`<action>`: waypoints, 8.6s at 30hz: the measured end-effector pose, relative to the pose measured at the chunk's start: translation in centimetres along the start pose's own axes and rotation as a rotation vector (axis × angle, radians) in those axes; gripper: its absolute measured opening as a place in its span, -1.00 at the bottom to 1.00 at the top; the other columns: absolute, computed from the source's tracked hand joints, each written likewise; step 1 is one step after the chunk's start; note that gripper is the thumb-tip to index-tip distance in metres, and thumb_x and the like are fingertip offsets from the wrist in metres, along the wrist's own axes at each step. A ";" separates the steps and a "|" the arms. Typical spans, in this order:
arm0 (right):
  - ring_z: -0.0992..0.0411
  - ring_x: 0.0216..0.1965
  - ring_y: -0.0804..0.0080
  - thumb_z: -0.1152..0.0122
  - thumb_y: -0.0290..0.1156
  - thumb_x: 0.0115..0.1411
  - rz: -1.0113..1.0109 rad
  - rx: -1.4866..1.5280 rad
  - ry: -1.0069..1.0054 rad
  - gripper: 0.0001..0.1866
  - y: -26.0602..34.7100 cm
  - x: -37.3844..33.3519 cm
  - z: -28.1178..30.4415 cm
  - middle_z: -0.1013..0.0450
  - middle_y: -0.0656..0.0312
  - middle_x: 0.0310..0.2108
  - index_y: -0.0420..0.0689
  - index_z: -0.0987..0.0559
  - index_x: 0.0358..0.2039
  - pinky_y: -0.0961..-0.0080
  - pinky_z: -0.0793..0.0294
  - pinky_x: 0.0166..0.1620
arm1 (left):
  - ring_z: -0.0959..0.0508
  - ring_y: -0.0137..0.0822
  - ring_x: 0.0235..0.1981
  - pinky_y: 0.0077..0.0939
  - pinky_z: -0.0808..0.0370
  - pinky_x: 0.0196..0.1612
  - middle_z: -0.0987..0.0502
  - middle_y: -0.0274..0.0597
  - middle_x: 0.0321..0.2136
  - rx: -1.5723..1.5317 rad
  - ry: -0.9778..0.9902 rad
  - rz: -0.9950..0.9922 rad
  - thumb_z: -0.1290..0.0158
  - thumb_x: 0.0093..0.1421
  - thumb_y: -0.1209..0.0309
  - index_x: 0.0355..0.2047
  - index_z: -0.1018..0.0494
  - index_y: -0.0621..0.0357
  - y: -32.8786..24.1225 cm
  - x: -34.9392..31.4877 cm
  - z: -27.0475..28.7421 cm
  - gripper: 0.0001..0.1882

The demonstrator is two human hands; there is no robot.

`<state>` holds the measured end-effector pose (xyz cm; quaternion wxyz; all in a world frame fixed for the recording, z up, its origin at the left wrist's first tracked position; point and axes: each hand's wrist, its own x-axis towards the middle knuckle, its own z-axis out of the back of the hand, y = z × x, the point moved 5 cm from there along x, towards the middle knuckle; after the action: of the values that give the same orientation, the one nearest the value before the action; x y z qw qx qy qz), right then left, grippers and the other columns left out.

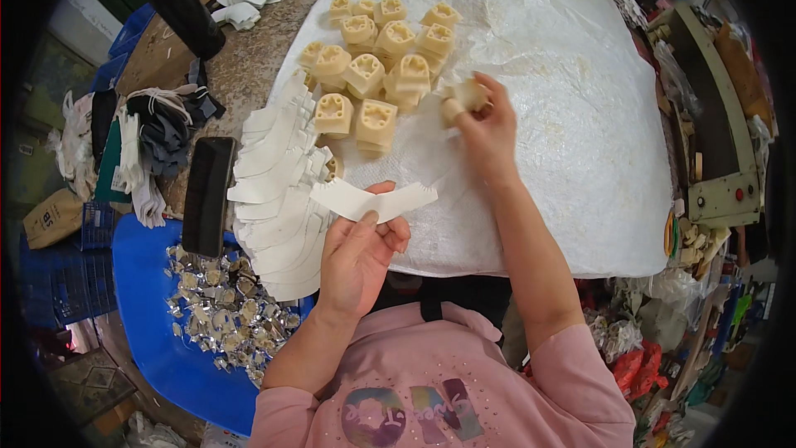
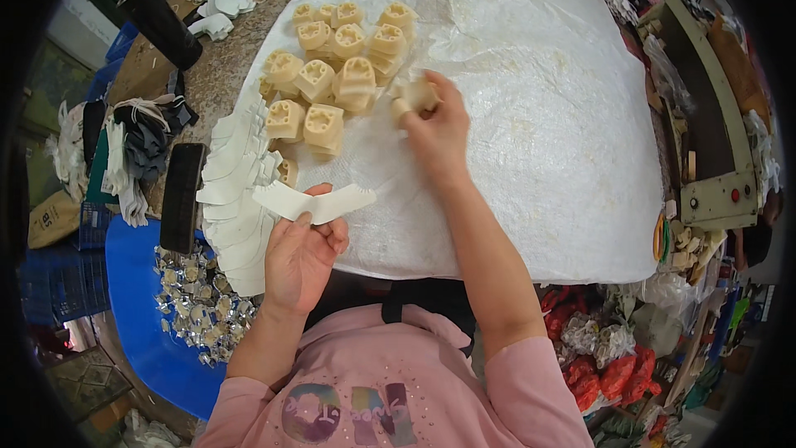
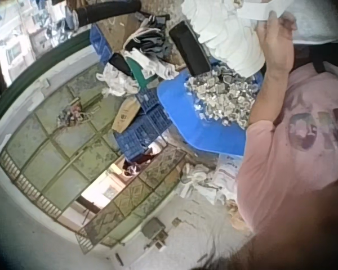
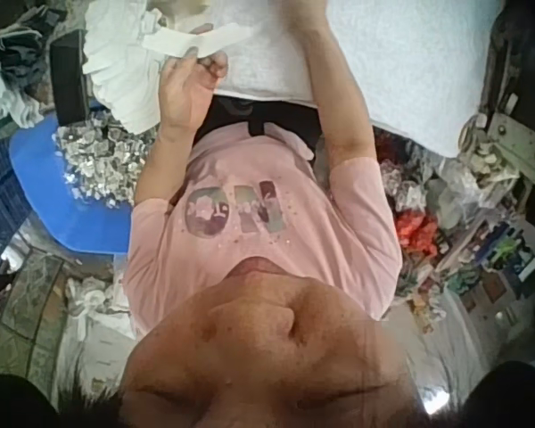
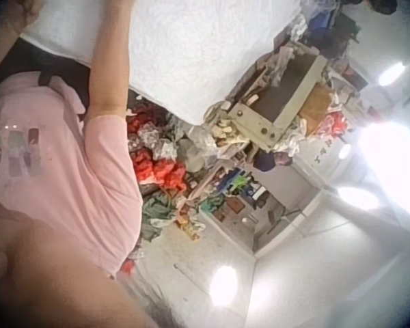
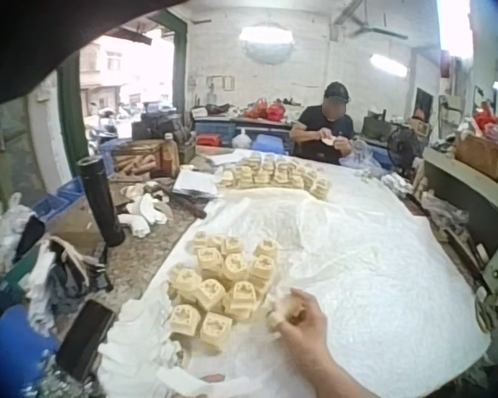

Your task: The recorder is assembling small plastic and metal components for shoes, likely heels or internal supports.

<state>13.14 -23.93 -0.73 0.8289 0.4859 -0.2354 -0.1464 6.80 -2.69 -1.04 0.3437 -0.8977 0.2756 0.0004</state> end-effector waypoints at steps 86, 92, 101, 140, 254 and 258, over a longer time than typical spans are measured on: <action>-0.22 0.00 0.00 -0.15 -0.56 -0.02 0.475 -0.180 0.359 -0.59 6.1 -9.4 2.6 -0.24 -0.03 0.00 -0.10 -0.47 -0.09 0.22 -0.24 0.01 | -0.39 -0.40 -0.22 -0.45 -0.34 -0.14 -0.42 -0.06 -0.26 0.844 -0.101 -0.407 0.26 0.36 0.24 -0.10 -0.32 0.36 0.6 3.2 -2.3 -0.62; -0.31 -0.19 0.06 -0.10 -0.57 0.03 0.310 0.228 0.533 -0.55 6.2 -10.2 1.7 -0.28 -0.04 -0.11 -0.18 -0.38 0.00 0.39 -0.34 -0.11 | -0.42 -0.53 -0.30 -0.58 -0.37 -0.20 -0.47 -0.26 -0.29 0.489 0.009 -0.154 0.30 0.37 0.17 -0.12 -0.39 0.31 0.9 2.8 -3.0 -0.56; -0.29 -0.35 0.24 -0.27 -0.42 -0.03 0.602 0.011 0.154 -0.56 7.0 -12.1 0.8 -0.31 0.07 -0.28 -0.22 -0.40 -0.11 0.40 -0.31 -0.28 | -0.46 -0.53 -0.40 -0.58 -0.44 -0.34 -0.45 -0.29 -0.40 0.200 -0.096 0.063 0.28 0.37 0.16 -0.23 -0.38 0.25 1.4 2.7 -2.6 -0.61; -0.43 -0.26 0.14 -0.13 -0.76 -0.11 0.318 0.150 0.334 -0.54 5.1 -11.8 5.3 -0.41 0.05 -0.24 -0.18 -0.45 -0.12 0.41 -0.45 -0.25 | -0.45 -0.45 -0.48 -0.60 -0.41 -0.40 -0.50 -0.10 -0.42 0.252 -0.037 -0.100 0.20 0.34 0.38 -0.03 -0.33 0.46 -1.0 -1.3 0.1 -0.65; -0.51 -0.35 0.37 0.08 -0.46 0.24 -0.082 0.442 0.458 -0.73 6.4 -15.1 1.2 -0.51 0.04 -0.31 -0.30 -0.47 -0.11 0.51 -0.47 -0.29 | -0.45 -0.21 -0.49 -0.44 -0.32 -0.50 -0.43 -0.06 -0.43 1.627 0.218 -1.015 -0.10 -0.18 0.69 -0.51 -0.37 0.31 -2.2 -4.8 -4.7 -0.82; -0.51 -0.32 0.37 0.03 -0.44 0.22 -0.006 0.257 0.578 -0.75 6.3 -14.2 1.3 -0.49 0.07 -0.36 -0.28 -0.48 -0.14 0.53 -0.46 -0.27 | -0.46 -0.16 -0.46 -0.42 -0.39 -0.45 -0.43 0.00 -0.40 1.517 0.175 -0.873 -0.07 -0.12 0.76 -0.47 -0.36 0.30 -2.3 -4.2 -3.7 -0.80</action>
<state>0.56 -15.11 1.83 0.7929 0.6088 -0.0053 0.0264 3.65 -1.47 3.98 0.7946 -0.4496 -0.1408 -0.3830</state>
